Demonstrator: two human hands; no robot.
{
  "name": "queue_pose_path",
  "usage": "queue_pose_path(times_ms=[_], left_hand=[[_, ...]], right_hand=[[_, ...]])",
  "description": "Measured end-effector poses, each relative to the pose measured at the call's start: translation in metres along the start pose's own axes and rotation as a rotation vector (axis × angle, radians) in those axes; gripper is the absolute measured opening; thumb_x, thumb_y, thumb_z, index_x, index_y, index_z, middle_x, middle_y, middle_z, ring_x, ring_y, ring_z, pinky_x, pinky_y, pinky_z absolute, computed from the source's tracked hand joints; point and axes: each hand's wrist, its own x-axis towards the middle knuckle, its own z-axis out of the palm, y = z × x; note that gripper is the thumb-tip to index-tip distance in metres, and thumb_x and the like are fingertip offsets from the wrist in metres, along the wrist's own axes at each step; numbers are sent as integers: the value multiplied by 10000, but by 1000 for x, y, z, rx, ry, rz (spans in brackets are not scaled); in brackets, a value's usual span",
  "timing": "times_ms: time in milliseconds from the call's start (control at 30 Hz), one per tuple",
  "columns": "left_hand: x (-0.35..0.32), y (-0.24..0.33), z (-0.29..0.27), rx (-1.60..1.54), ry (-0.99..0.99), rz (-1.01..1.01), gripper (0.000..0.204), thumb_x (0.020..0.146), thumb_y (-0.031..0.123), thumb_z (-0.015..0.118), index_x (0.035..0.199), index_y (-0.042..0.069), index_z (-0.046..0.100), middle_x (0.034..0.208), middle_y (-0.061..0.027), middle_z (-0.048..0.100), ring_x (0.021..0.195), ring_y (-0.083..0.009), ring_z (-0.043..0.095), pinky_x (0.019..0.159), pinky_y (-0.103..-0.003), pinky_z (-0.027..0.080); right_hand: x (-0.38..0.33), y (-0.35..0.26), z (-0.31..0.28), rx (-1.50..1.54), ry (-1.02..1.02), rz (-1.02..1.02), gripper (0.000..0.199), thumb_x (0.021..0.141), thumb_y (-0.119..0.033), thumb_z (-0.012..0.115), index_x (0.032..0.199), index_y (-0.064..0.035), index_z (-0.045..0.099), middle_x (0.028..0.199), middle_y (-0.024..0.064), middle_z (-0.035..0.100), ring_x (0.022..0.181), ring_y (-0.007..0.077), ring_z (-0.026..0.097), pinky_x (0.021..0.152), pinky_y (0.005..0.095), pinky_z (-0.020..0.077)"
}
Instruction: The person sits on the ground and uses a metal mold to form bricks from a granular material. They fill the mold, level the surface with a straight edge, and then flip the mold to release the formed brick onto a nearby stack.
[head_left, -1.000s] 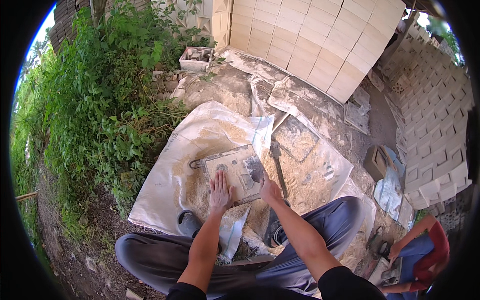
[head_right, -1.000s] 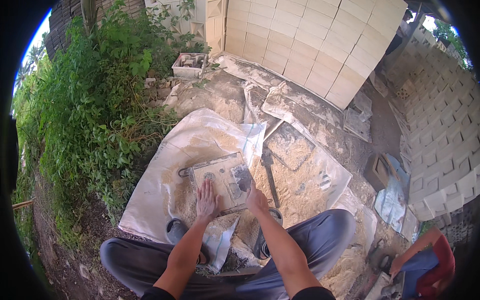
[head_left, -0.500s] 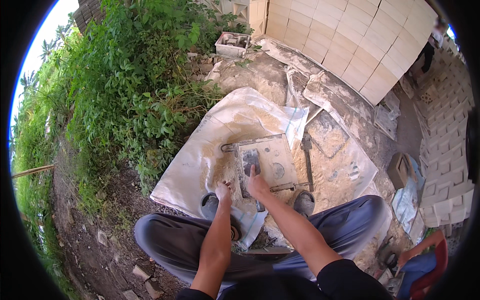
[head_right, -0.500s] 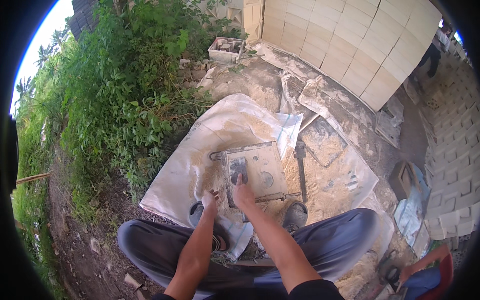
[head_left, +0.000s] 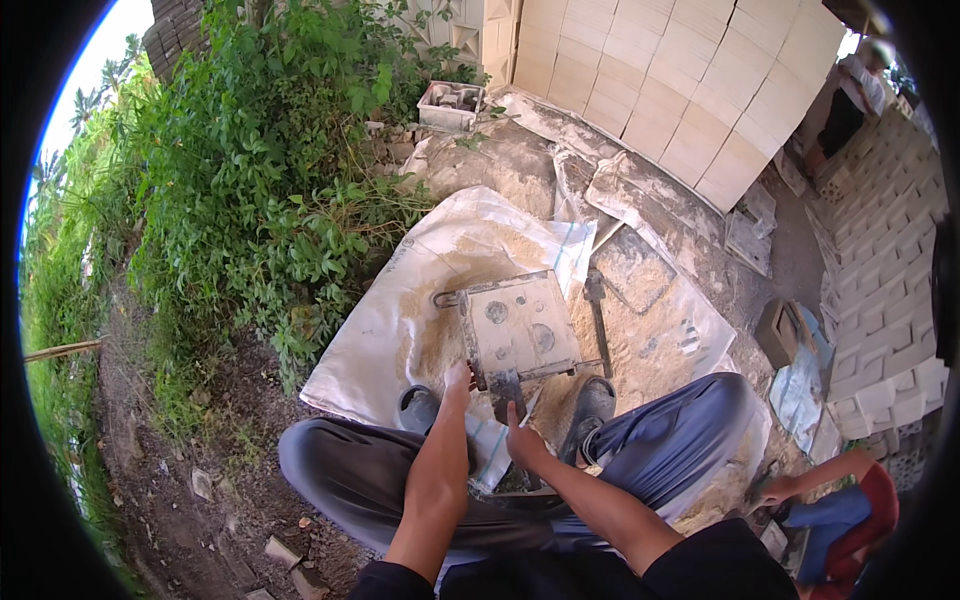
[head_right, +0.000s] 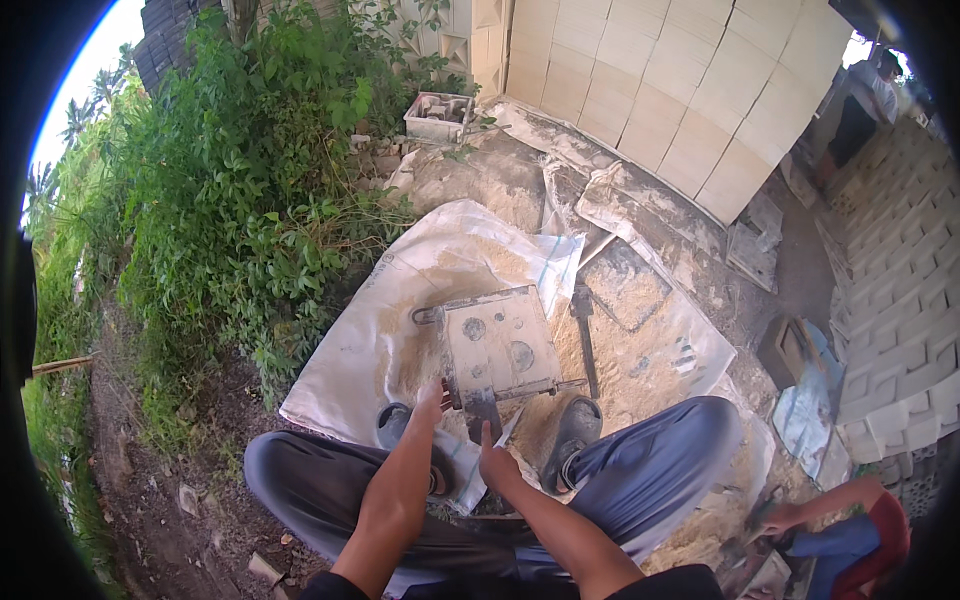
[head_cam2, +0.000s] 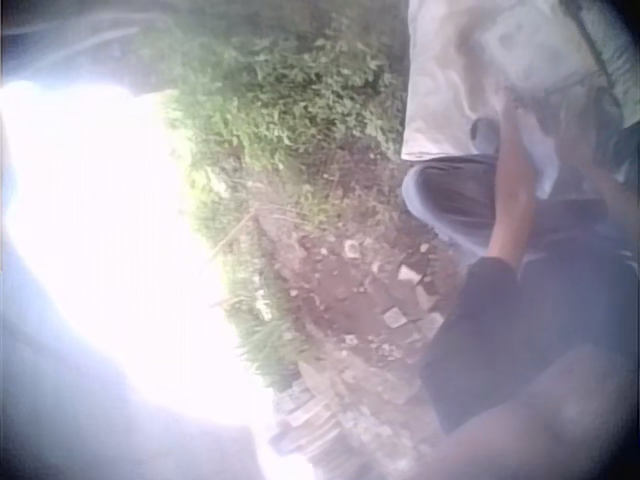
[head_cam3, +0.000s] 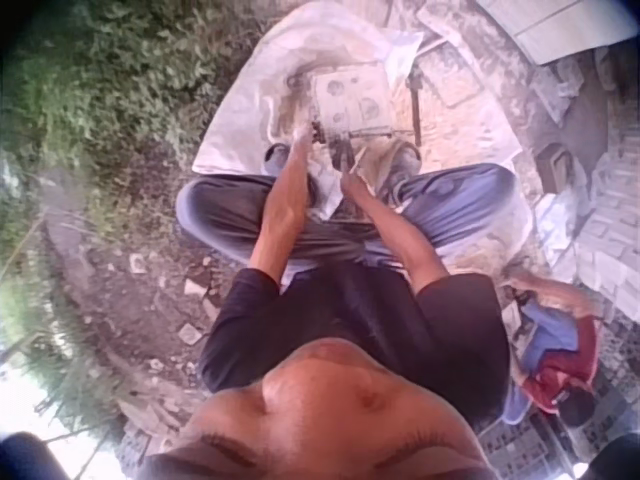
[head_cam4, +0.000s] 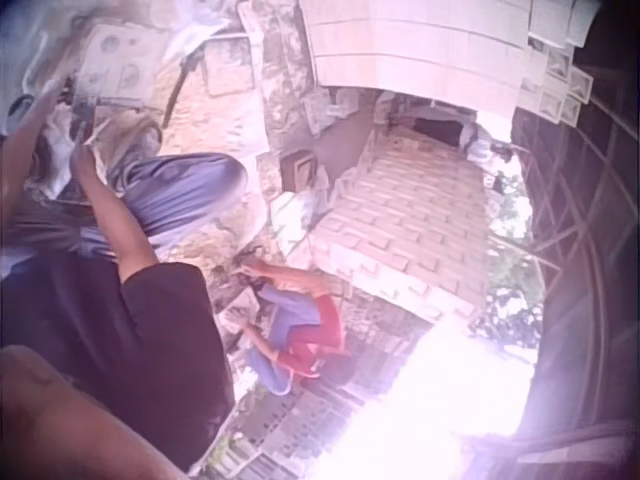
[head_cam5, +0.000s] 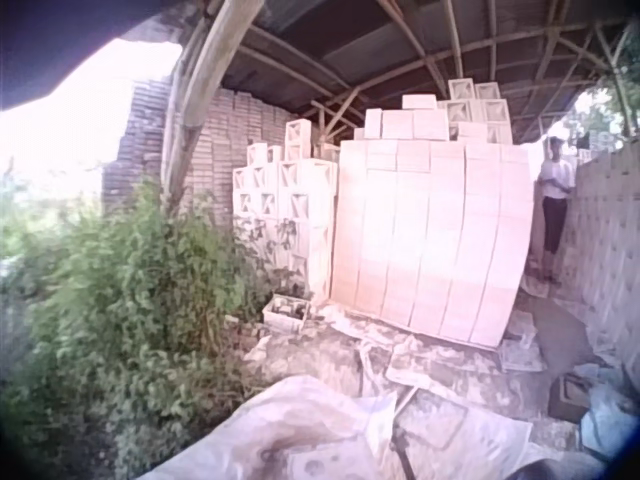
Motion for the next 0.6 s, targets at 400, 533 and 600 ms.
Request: queue_pose_path(times_ms=[400,533,600], left_hand=[[-14,25,-27,-217,-62,27,338,922,249,465,1182,48,546,997,-53,656,821,-194,636,695,-317,472],[-11,42,-27,-239,-67,46,408,930,248,477,1288,51,465,1155,-82,611,952,-223,624,774,-340,474],[-17,48,-23,-221,-49,42,436,933,249,475,1317,46,439,1171,-89,605,974,-223,618,778,-331,466]], right_hand=[[123,-65,-104,75,259,-104,580,895,-120,422,1429,9,237,875,312,610,762,435,615,699,495,491],[181,-76,-123,-4,109,5,553,934,-158,344,1444,-5,194,992,285,613,867,404,630,774,475,505],[181,-69,-102,-14,76,40,580,926,-144,338,1458,-29,137,976,285,616,861,398,634,767,478,511]])
